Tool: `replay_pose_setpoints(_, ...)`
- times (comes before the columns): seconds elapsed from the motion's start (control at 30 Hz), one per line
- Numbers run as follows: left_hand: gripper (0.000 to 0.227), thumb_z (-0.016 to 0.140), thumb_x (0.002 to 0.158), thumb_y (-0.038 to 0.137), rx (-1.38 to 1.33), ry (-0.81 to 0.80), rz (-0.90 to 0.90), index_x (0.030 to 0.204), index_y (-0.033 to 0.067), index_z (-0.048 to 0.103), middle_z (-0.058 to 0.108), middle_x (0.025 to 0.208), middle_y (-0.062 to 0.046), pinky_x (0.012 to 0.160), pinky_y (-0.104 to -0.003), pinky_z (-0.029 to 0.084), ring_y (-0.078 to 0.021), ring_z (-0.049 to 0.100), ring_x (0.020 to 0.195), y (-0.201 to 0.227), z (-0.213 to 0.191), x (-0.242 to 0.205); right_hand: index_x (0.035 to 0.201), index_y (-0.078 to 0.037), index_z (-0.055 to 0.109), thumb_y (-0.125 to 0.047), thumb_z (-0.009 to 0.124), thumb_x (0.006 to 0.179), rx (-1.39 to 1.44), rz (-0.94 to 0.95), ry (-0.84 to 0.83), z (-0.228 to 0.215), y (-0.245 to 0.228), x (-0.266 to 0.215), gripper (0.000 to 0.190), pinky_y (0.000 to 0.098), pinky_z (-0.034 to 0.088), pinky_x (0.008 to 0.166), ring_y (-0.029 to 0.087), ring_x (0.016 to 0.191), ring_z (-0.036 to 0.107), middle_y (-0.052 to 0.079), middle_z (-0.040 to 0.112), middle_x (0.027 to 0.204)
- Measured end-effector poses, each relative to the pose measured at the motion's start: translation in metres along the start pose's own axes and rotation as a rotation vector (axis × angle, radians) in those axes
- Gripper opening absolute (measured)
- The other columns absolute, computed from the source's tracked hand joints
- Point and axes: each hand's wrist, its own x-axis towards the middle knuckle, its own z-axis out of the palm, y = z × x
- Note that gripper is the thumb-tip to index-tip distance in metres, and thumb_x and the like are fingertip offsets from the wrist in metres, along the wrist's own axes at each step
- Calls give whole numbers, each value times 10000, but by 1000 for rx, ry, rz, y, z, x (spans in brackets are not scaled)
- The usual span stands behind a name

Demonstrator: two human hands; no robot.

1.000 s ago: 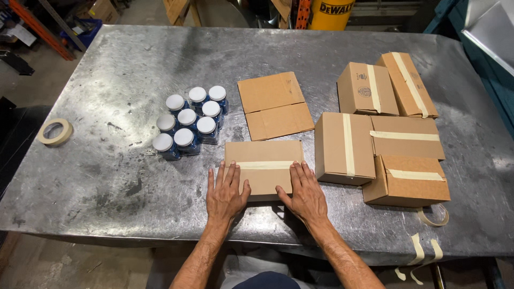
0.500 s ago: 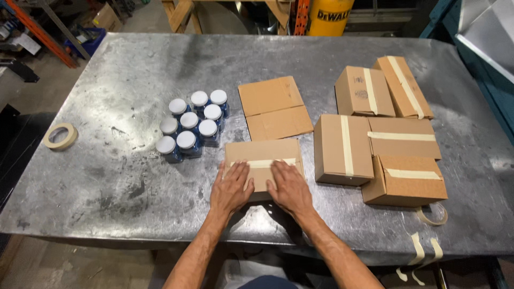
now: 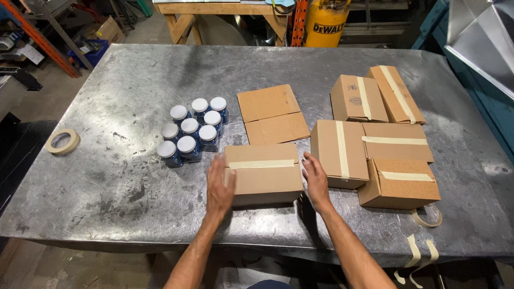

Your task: The person unfolds and assembles small cardboard boxes, applies tape to the bottom, places a blue bottle into one of the boxes, and then tapes the top of another assembled box.

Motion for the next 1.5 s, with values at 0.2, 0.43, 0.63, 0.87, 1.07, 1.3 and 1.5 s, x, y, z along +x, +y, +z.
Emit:
replay_pose_setpoints(0.2,967,96,1071,813,-730,-239,-853,1796,179,190,231,1850,-129,1359,-555,284,-338,268,1684,-45,16,47,1728,-222,417,-783,381,1094,153,572,-163,3,58,57,847,429,587,1100,367,1450,598,149,491,1691)
replay_pose_setpoints(0.43,749,443,1080,764,-849,-291,-934,1477,194,724,790,1353,-110,936,-421,667,-266,797,1134,-71,48,42,1621,-239,580,-762,391,1094,234,563,-200,13,48,46,766,410,636,961,294,1248,734,88,674,1515)
replay_pose_setpoints(0.63,596,485,1012,249,-1029,-242,-636,1586,183,631,724,1279,31,1012,-319,608,-133,642,1176,-46,18,38,1618,-240,527,-713,409,1105,470,373,-123,-2,12,38,708,384,627,954,205,1194,703,64,669,1501)
replay_pose_setpoints(0.87,306,487,900,84,-1337,-175,-457,1132,95,686,682,1573,-64,1160,-332,511,-179,612,1443,-34,15,43,1514,-246,597,-773,463,1055,703,266,-23,-7,21,40,711,396,633,979,218,1180,739,37,734,1405)
replay_pose_setpoints(1.07,153,488,1103,273,-1306,-1,-442,1155,176,595,750,1368,-67,1092,-326,506,-180,668,1353,-96,61,25,1433,-223,687,-718,473,1096,672,171,11,-35,138,72,636,444,662,939,262,1132,766,63,771,1329)
replay_pose_setpoints(1.3,306,474,1128,270,-1163,59,-417,1371,120,581,624,1320,-81,1106,-346,520,-201,612,1322,-82,64,-8,1367,-200,680,-602,444,1154,732,76,37,-34,171,46,513,441,644,966,266,1170,744,83,768,1323)
replay_pose_setpoints(1.5,356,565,1077,280,-1291,73,-431,1363,70,596,681,1273,-139,974,-361,524,-243,668,1181,-107,71,-28,1410,-49,667,-546,501,1106,712,80,108,-27,153,10,606,466,564,972,296,1173,684,145,725,1340)
